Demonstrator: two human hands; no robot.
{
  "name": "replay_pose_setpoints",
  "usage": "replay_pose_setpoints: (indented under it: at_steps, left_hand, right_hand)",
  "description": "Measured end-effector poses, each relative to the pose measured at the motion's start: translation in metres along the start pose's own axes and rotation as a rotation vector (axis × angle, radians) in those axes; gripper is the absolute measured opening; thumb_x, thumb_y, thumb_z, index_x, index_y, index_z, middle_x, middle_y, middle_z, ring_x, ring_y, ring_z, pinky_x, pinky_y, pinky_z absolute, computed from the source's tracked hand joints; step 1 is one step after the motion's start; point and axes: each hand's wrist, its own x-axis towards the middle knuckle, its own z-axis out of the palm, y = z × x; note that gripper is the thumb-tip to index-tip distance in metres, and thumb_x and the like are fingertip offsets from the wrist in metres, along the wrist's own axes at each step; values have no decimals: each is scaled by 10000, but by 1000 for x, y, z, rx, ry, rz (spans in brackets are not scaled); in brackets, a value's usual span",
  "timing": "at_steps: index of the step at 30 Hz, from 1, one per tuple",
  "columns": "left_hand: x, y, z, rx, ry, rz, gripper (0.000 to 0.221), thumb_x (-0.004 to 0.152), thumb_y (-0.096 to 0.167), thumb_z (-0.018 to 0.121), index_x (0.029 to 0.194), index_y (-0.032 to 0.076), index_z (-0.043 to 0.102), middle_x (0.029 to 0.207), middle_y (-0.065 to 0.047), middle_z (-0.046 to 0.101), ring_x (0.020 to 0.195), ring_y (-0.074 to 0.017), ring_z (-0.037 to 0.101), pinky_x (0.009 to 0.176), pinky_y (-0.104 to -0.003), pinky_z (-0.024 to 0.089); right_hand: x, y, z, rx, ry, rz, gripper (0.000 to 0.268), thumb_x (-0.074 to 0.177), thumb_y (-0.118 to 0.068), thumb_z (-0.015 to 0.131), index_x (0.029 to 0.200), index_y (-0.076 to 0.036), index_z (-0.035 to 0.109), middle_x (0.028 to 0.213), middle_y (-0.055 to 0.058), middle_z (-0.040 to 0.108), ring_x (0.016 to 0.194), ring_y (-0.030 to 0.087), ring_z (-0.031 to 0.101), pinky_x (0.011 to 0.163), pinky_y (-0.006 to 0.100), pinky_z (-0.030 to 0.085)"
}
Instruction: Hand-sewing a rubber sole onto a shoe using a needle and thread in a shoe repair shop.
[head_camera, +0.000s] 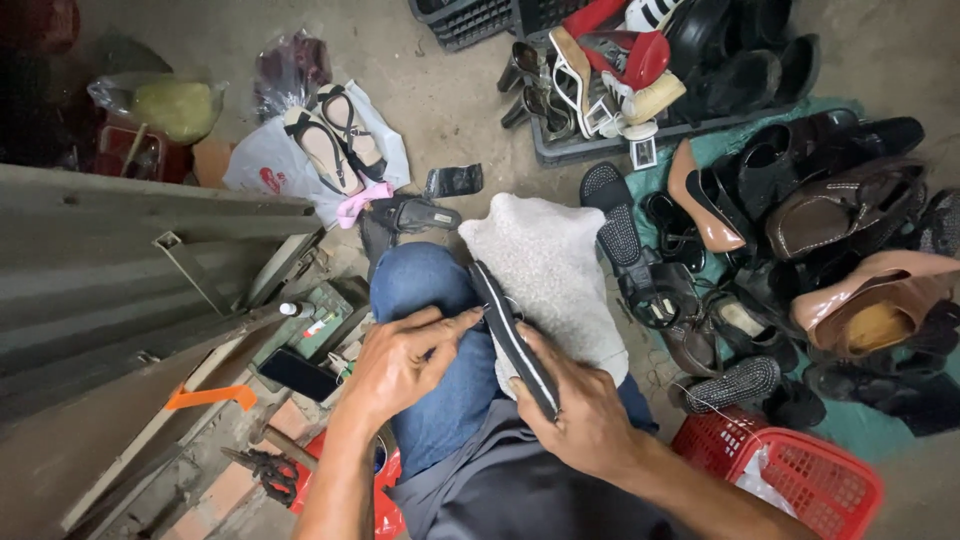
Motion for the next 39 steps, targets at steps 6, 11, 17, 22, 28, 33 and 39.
replay_pose_setpoints:
  at_steps: [6, 11, 17, 22, 28, 33, 39]
  left_hand:
    - [-4, -10, 6, -45, 47, 21, 351, 851, 58, 648, 1175, 104, 776, 775, -6, 658, 459, -155, 454, 453, -305, 402]
    - [-14, -6, 1, 159, 83, -53, 270, 898, 150, 680, 1156, 156, 760, 1017, -19, 760, 791, -240, 713, 667, -360, 549]
    - [-9, -4, 15, 233, 84, -15, 224, 979, 176, 527, 1106, 197, 710, 807, -56, 656, 795, -322, 698, 636, -446, 566]
    - [-7, 1, 16, 169, 127, -20, 212, 1033, 236, 515, 1064, 180, 717, 757, -60, 642, 758, -307, 694, 592, -415, 566]
    - [-8, 0, 15, 96, 140, -42, 245, 1059, 239, 490, 1024, 169, 721, 738, -64, 656, 741, -311, 691, 589, -406, 563]
    - [-3, 4, 16, 91, 142, 22, 246, 1061, 217, 496, 1042, 122, 722, 737, -106, 663, 729, -337, 684, 589, -426, 558]
    - [-8, 5, 9, 78, 127, 91, 270, 1055, 295, 547, 1093, 75, 700, 781, -142, 663, 785, -373, 687, 624, -456, 569]
  right_hand:
    - [3, 1, 3, -97, -70, 25, 595, 850, -142, 705, 1327, 150, 504, 1201, 330, 693, 767, 328, 785, 556, 391, 632]
    - [19, 14, -42, -225, -489, 271, 707, 844, -582, 694, 1296, -60, 544, 1496, 71, 538, 966, 283, 633, 866, 419, 523]
    - [36, 41, -41, -615, 60, -77, 182, 918, -291, 745, 1007, -133, 728, 1306, 78, 660, 1258, 379, 571, 989, 482, 478]
    - [41, 37, 2, -416, -20, -181, 271, 924, -194, 709, 1152, -49, 705, 1443, 210, 558, 1385, 511, 427, 1046, 591, 394]
    - [39, 25, -27, 106, -117, 7, 152, 969, -173, 649, 1007, -149, 794, 1348, 49, 703, 1240, 294, 627, 1006, 437, 481]
    - [52, 6, -40, 319, -201, 286, 203, 958, -119, 650, 1088, -71, 798, 802, 140, 839, 773, 263, 819, 746, 420, 633]
    - [59, 28, -3, -225, -369, 85, 166, 1043, -194, 512, 1168, -133, 602, 930, 117, 782, 849, 318, 765, 706, 455, 597]
